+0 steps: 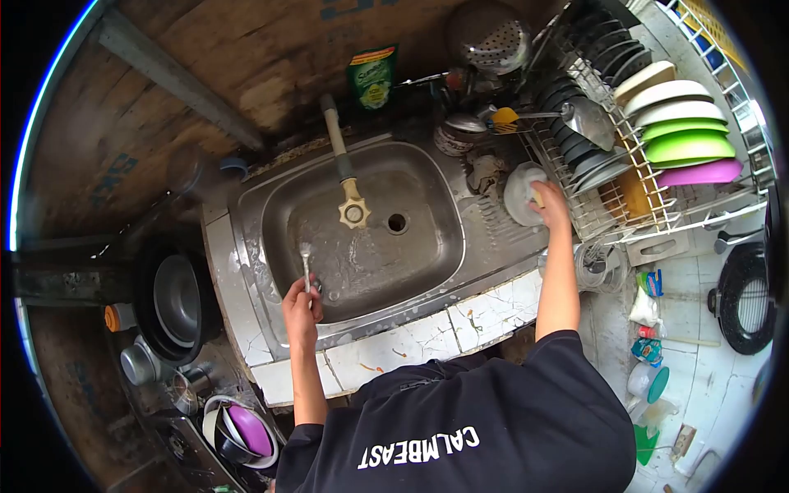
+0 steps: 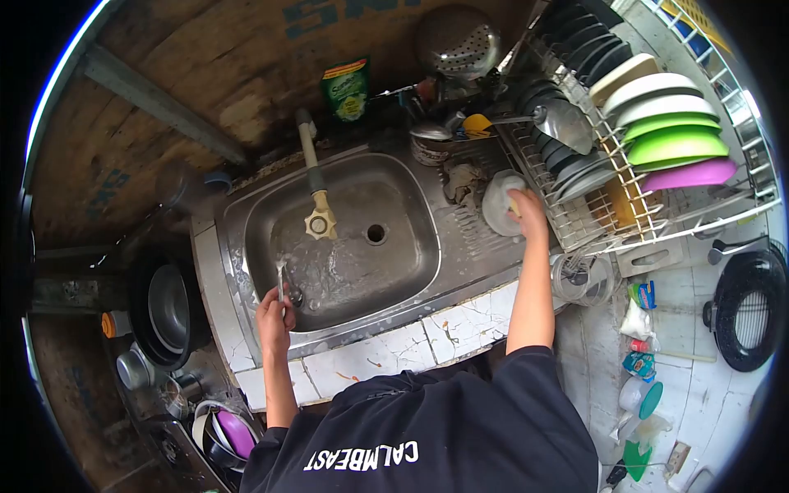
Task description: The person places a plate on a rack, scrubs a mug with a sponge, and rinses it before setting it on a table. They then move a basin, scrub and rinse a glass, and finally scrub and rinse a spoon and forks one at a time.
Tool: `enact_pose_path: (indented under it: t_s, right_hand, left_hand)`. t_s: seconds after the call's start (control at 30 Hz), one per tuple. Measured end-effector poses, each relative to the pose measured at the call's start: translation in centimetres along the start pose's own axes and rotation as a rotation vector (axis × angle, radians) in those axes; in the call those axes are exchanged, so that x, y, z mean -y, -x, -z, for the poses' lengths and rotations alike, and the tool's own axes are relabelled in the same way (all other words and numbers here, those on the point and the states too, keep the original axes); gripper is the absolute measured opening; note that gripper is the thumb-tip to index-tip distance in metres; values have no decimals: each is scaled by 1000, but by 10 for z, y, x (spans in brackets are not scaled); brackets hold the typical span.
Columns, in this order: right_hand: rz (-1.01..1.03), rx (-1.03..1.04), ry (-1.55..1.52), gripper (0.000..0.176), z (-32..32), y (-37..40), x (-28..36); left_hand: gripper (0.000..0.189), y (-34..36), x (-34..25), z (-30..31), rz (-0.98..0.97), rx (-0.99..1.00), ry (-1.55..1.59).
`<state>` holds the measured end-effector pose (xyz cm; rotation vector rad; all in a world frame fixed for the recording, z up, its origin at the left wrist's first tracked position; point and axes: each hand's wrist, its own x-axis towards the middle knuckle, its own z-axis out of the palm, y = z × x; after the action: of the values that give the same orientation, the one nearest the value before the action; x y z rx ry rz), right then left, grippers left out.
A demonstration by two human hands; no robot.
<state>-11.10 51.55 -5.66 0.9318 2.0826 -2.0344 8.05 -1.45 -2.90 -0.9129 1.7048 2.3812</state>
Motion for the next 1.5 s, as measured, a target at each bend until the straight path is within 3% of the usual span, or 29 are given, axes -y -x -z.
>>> enact_pose_path:
  t_s: [0.17, 0.27, 0.33, 0.43, 0.53, 0.67, 0.83, 0.93, 1.0, 1.07, 1.13, 1.23, 1.3, 1.33, 1.37, 1.43, 1.5]
  right_hand:
    - [188, 128, -198, 29, -61, 95, 37]
    - [374, 403, 76, 37, -124, 156, 14]
    - [658, 615, 413, 51, -179, 204, -11]
    - [1149, 780, 583, 53, -251, 250, -42]
    - [1291, 661, 684, 50, -287, 234, -67]
    - [1498, 763, 687, 41, -295, 237, -81]
    - [1467, 566, 779, 41, -292, 210, -65]
    - [1457, 723, 768, 41, -277, 202, -74]
    - [1265, 604, 793, 40, -275, 193, -75]
    - [1193, 611, 716, 40, -274, 205, -74]
    - [1124, 620, 643, 41, -273, 231, -63]
    - [1138, 682, 604, 43, -277, 258, -60]
    - [1341, 870, 610, 45, -281, 261, -66]
    - [1279, 885, 599, 50, -283, 256, -74]
    - [1281, 888, 596, 50, -285, 248, -80]
    - [1167, 682, 637, 50, -293, 237, -78]
    - [1196, 693, 601, 50, -297, 239, -81]
  left_hand:
    - [29, 25, -9, -21, 78, 76, -11]
    - [30, 37, -3, -26, 110, 70, -18]
    - [30, 45, -2, -27, 180, 78, 21]
    - [31, 54, 3, -23, 194, 92, 65]
    - [32, 57, 5, -17, 195, 49, 52]
    - [31, 55, -4, -15, 194, -9, 46]
    - [28, 48, -5, -13, 211, 66, 40]
    - [27, 50, -1, -6, 259, 86, 54]
    - [27, 52, 6, 4, 253, 91, 8]
    - [27, 53, 17, 11, 247, 87, -37]
    - [26, 53, 28, 13, -236, -212, -795]
    - [25, 56, 29, 14, -353, -219, -809]
    - [25, 63, 23, 8, -362, -211, -781]
    - [24, 66, 19, 6, -371, -201, -757]
    - [24, 67, 20, 6, -372, -205, -757]
    - [21, 70, 19, 6, -329, -179, -630]
    - [21, 70, 13, 5, -330, -201, -609]
